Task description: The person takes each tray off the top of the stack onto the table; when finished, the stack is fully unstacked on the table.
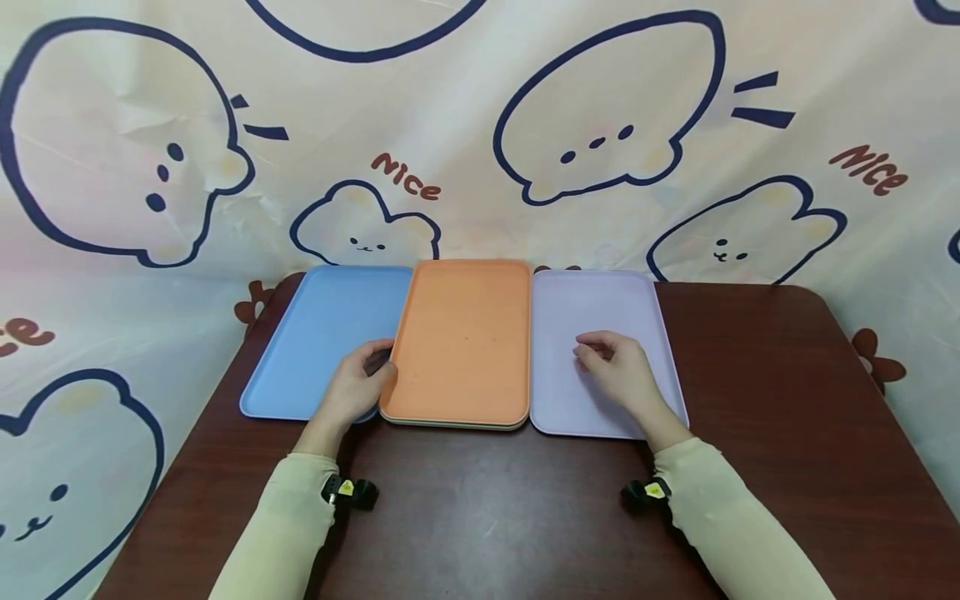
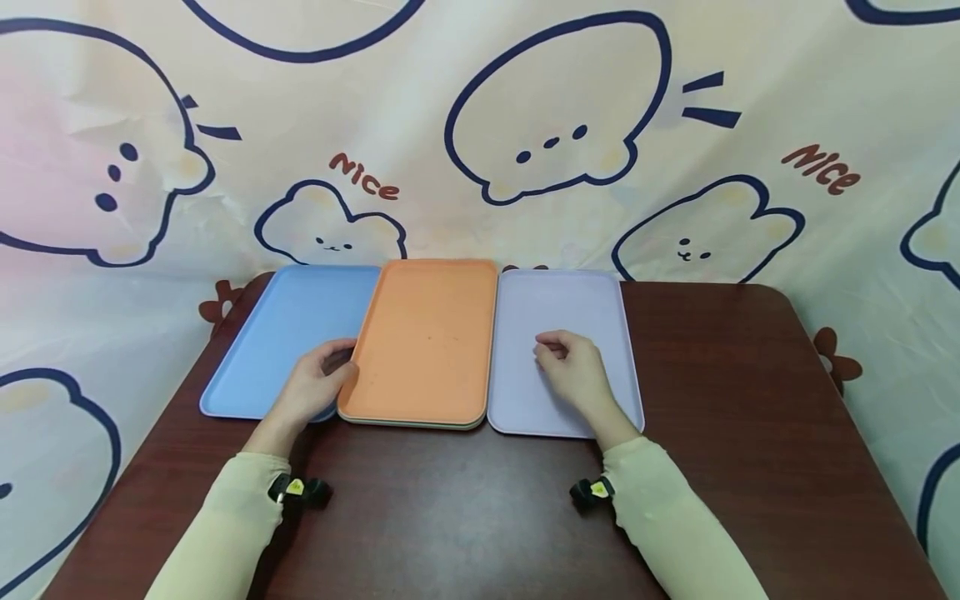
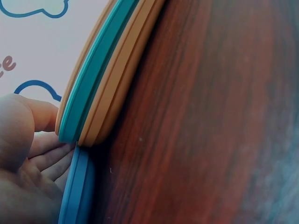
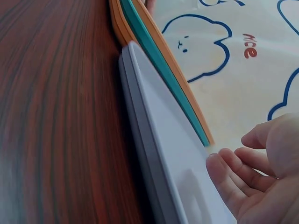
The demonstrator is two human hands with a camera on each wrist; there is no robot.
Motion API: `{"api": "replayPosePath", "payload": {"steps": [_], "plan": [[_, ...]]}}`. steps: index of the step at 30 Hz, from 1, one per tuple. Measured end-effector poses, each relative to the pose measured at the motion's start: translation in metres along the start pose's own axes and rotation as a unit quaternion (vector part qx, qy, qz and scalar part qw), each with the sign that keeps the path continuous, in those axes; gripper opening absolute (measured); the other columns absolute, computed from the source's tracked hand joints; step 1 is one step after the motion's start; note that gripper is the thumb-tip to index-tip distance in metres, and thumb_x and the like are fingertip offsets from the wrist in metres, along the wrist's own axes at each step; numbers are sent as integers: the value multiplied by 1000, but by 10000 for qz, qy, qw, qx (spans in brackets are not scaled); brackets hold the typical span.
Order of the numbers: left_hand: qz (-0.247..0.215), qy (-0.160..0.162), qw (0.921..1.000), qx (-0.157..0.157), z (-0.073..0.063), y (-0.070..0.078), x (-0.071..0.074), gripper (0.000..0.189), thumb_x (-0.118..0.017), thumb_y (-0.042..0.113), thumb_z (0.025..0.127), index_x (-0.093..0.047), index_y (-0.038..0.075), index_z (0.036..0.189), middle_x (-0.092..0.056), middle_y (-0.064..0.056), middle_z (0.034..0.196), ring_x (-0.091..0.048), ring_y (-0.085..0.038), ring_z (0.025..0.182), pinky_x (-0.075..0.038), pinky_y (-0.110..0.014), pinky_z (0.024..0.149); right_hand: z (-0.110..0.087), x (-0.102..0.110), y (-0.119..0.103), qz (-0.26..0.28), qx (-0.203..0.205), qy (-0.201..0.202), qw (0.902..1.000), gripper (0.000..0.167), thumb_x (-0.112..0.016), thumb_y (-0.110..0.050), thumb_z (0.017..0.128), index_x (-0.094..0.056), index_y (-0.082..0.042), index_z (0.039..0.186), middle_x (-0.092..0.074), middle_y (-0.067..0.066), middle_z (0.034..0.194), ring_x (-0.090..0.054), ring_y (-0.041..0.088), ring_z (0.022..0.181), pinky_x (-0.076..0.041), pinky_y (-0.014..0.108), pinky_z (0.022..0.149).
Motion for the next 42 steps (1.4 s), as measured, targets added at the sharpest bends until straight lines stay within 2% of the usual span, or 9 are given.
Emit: {"api": "replayPosePath", "payload": {"steps": [7, 13, 20, 28, 34, 42], "plan": [[-16, -17, 10000, -46, 0, 2, -1, 52, -53, 11, 111, -45, -6, 159, -47, -31, 163, -45, -47, 154, -41, -60, 126, 6, -22, -6, 220, -48, -90, 9997, 27, -65, -8, 105, -74, 11, 124, -80, 26, 105, -79, 27, 86, -55, 13, 71], [-45, -9, 10000, -35, 1, 1, -2, 51, -53, 10, 111, -45, -6, 159, -47, -32, 163, -45, -47, 154, -40, -60, 127, 11, -36, -10, 497, -78, -215, 9985, 27, -64, -6, 105, -72, 13, 123, -79, 28, 104, -79, 28, 85, -57, 14, 70], [49, 5, 10000, -55, 2, 1, -2, 52, -52, 11, 111, -44, -6, 159, -46, -32, 163, -44, -47, 154, -40, -60, 127, 16, -51, -9, 617, -274, -289, 9973, 33, -64, -10, 106, -69, 12, 129, -78, 27, 104, -74, 11, 74, -57, 16, 67], [54, 22, 9999, -101, 2, 2, -2, 51, -53, 10, 111, -45, -7, 158, -47, -32, 163, -45, -48, 154, -40, -60, 127, 17, -70, -9, 893, -447, -453, 9940, 40, -64, -10, 104, -64, 15, 135, -76, 26, 102, -68, 7, 60, -61, 24, 60], [48, 9, 9999, -115, 1, 3, -1, 52, -53, 11, 111, -45, -6, 159, -46, -32, 163, -45, -47, 154, -40, -60, 127, 18, -76, -11, 526, -429, -284, 9973, 33, -70, -10, 99, -70, 11, 125, -73, 17, 95, -62, 4, 60, -58, 22, 56], [68, 71, 9999, -104, 1, 1, 0, 51, -53, 11, 111, -46, -6, 158, -47, -31, 163, -46, -47, 154, -40, -61, 127, 20, -72, -20, -136, -96, 240, 9996, 19, -70, -6, 88, -78, 5, 102, -73, 13, 83, -55, 7, 66, -44, 17, 61]]}}
Point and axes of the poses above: each hand's wrist, its own z-axis towards the middle knuckle, its own x-axis out of the back of the hand, y = z × x, the point moved 10 cm from there along z, towards the middle knuckle
